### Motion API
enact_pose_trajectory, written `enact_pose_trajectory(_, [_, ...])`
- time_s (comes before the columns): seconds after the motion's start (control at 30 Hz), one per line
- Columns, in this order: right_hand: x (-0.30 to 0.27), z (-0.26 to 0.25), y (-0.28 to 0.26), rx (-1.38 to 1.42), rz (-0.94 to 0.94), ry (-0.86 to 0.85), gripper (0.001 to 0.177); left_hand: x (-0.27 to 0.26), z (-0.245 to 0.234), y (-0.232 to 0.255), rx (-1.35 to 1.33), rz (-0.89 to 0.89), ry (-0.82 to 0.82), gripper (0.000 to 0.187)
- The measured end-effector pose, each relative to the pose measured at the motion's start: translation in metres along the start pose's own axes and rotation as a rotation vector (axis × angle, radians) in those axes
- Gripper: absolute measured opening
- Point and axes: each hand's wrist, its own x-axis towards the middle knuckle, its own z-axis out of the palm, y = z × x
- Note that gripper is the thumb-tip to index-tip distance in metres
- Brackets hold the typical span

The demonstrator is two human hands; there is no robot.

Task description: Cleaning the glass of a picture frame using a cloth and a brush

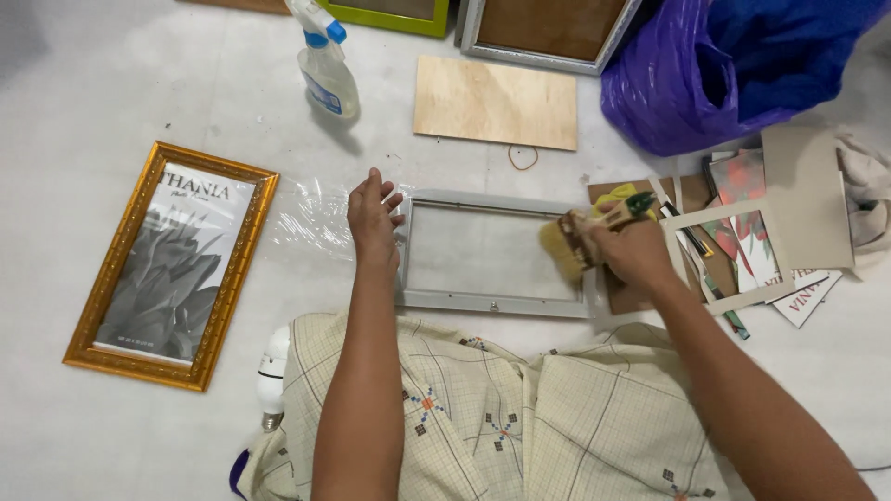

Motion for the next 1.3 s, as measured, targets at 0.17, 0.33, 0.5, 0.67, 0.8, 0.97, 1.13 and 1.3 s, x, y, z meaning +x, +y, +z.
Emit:
enact_pose_trajectory(0.17, [0.007,-0.063,0.006,-0.035,0.053,-0.014,0.041,-0.016,0.003,0.017,0.002,-0.040,-0.031,0.051])
enact_pose_trajectory(0.33, [0.013,-0.072,0.014,0.237,0.219,0.025,0.058,-0.024,0.005,0.024,0.036,-0.049,-0.037,0.049])
enact_pose_trajectory(0.5, [0.021,-0.035,0.003,0.713,0.178,0.023,0.034,-0.009,0.005,-0.001,0.137,-0.018,-0.025,0.053])
enact_pose_trajectory(0.67, [0.130,0.019,0.072,1.286,0.443,0.043,0.033,-0.002,0.004,-0.006,0.154,-0.023,-0.015,0.054])
enact_pose_trajectory(0.8, [0.147,0.040,0.050,1.420,0.514,0.163,0.036,-0.003,0.004,-0.005,0.186,-0.023,-0.011,0.056])
enact_pose_trajectory(0.97, [0.147,0.030,0.041,1.440,0.394,-0.131,0.057,-0.002,0.003,-0.004,0.164,-0.034,-0.016,0.053])
enact_pose_trajectory(1.13, [0.132,-0.005,0.065,1.084,0.227,-0.075,0.039,-0.006,0.004,-0.001,0.170,-0.028,-0.033,0.054])
enact_pose_trajectory(1.3, [0.084,-0.036,0.060,-0.225,0.090,-0.063,0.073,-0.010,0.005,0.001,0.176,-0.018,-0.060,0.054])
